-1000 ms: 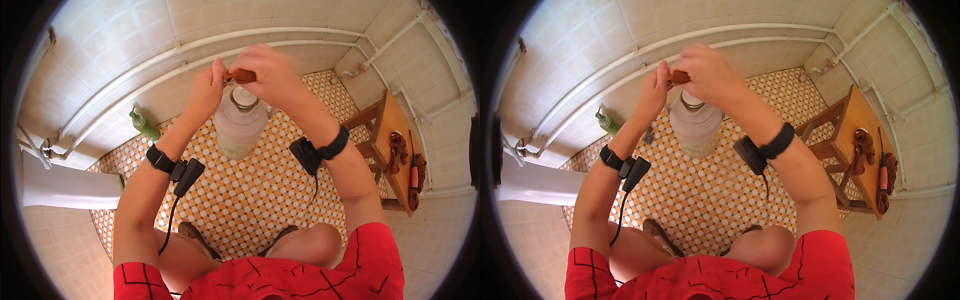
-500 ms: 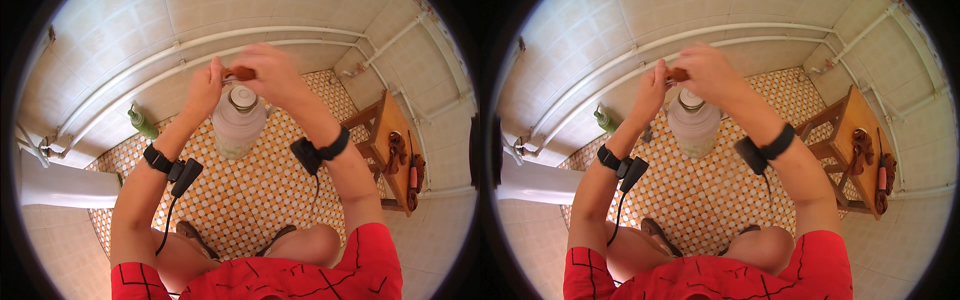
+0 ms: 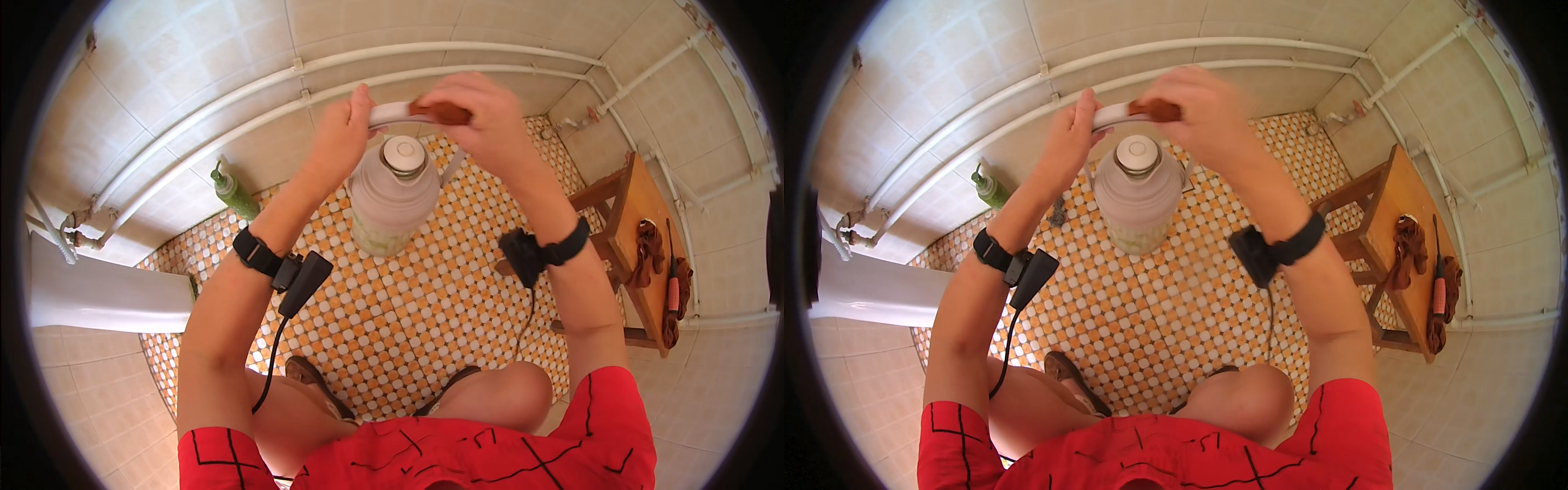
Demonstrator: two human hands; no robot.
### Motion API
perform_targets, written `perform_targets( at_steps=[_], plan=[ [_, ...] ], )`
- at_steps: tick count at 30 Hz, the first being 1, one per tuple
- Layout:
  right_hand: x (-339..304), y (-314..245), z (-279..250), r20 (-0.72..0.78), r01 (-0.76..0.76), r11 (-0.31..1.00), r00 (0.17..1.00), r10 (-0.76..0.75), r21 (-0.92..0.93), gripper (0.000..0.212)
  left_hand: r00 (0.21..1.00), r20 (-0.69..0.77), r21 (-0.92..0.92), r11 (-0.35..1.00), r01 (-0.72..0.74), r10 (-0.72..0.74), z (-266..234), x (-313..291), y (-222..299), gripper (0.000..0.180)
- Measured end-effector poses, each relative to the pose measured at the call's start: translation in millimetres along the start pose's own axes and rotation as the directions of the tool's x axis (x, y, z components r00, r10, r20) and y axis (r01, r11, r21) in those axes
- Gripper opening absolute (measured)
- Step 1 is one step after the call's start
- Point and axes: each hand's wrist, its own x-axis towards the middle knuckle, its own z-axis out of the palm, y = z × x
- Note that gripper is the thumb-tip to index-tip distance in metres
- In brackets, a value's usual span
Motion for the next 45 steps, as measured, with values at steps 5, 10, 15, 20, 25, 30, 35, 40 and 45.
perform_targets(
  at_steps=[5,10,15,20,25,30,35,40,45],
  plan=[
    [28.1,-5.3,31.3,0.128,0.195,0.980,0.973,-0.190,-0.028,0.025,0.997,-0.065,-0.247,0.969,0.027,-0.044,11.9,-3.8,7.6,0.057],
    [4.5,-6.2,4.4,0.037,0.137,0.989,0.990,-0.136,-0.050,0.031,0.993,0.114,-0.337,0.938,0.077,-0.041,-13.9,-9.0,-11.4,0.059],
    [7.3,-7.6,9.5,0.013,0.006,1.000,1.000,-0.006,0.007,0.027,0.989,0.140,-0.265,0.962,0.073,-0.036,-15.8,-13.6,-46.0,0.055],
    [24.3,-36.8,48.2,0.138,0.156,0.981,0.981,-0.139,-0.117,0.031,0.992,0.002,-0.388,0.914,0.119,-0.128,11.8,-18.4,-40.5,0.045],
    [28.5,-42.5,65.7,0.249,0.279,0.936,0.942,-0.224,-0.215,0.031,0.999,0.041,-0.350,0.937,-0.001,0.017,0.7,-25.4,-30.8,0.039],
    [16.8,-18.4,16.8,0.147,0.317,0.923,0.946,-0.290,-0.218,0.028,0.982,0.065,-0.461,0.868,0.186,-0.176,-3.2,-14.6,-40.8,0.043],
    [-6.0,-10.1,-0.1,0.096,0.269,0.933,0.963,-0.253,-0.239,0.026,0.980,0.149,-0.457,0.870,0.184,-0.129,-9.4,-14.5,-43.0,0.039],
    [25.0,-29.4,67.6,0.116,0.484,0.856,0.875,-0.470,-0.183,0.029,0.969,0.007,-0.575,0.792,0.207,-0.249,5.1,-14.8,-43.1,0.036],
    [27.3,-22.0,57.0,0.196,0.490,0.859,0.866,-0.460,-0.151,0.028,0.990,0.089,-0.552,0.822,0.137,-0.105,4.8,-21.1,-36.6,0.029]
  ],
)
